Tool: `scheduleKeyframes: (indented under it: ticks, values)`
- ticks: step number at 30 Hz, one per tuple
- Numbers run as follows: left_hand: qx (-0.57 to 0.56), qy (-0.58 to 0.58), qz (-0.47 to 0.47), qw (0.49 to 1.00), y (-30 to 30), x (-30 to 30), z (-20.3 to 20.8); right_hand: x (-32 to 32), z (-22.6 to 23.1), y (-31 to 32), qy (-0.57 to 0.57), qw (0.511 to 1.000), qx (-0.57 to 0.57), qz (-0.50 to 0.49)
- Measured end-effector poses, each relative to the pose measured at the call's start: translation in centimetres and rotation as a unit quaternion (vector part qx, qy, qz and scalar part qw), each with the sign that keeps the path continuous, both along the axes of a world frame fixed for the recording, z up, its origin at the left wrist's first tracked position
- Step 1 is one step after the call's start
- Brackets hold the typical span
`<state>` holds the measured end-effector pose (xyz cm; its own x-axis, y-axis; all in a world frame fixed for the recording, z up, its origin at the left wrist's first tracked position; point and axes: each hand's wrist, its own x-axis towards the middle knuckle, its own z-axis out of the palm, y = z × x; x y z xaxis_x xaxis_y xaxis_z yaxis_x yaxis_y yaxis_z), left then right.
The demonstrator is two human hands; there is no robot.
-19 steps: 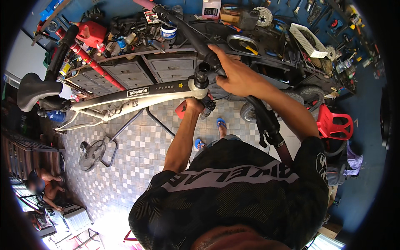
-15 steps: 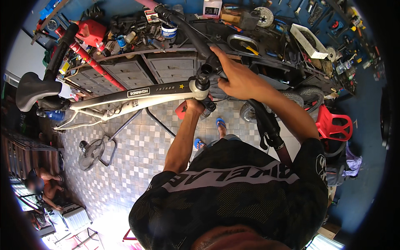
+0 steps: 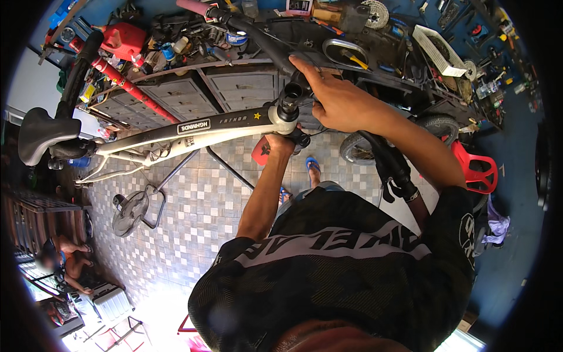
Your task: The person assembles a bicycle by attaching the handlebar stem to the frame, inserting the handlebar, and securing it with bolts. They use a screwdriver to tighten components and wipe the handlebar with a cloth.
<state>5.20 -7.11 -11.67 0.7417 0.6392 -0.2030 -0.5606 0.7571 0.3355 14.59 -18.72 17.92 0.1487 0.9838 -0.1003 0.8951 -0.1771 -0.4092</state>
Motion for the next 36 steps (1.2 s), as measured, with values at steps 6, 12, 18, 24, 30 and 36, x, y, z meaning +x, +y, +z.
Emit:
scheduleKeyframes:
  ticks: [6, 12, 18, 24, 30, 36]
  values:
    - [0.032, -0.005, -0.100, 0.994, 0.5, -0.9, 0.0, -0.5, 0.1, -0.3, 0.014, 0.999, -0.036, -0.023]
    - [0.032, -0.053, -0.247, 0.967, 2.1, -2.6, 1.5, 0.6, -1.2, -0.3, -0.022, 0.999, 0.015, 0.039]
    - [0.010, -0.004, 0.008, 1.000, -0.3, 0.0, 0.7, -0.6, -1.0, 0.2, 0.002, 0.999, -0.018, -0.036]
    - [-0.036, 0.001, -0.302, 0.953, 3.0, -2.4, 2.5, 0.1, -1.3, 0.3, -0.022, 0.999, -0.043, 0.008]
    - [0.003, 0.003, 0.029, 1.000, 0.2, 0.5, 1.4, 0.0, -2.4, 0.8, -0.008, 0.999, -0.028, -0.036]
    - [0.037, -0.047, -0.200, 0.978, 3.0, -1.2, 1.7, 0.1, -1.8, 1.4, -0.009, 0.998, -0.062, -0.030]
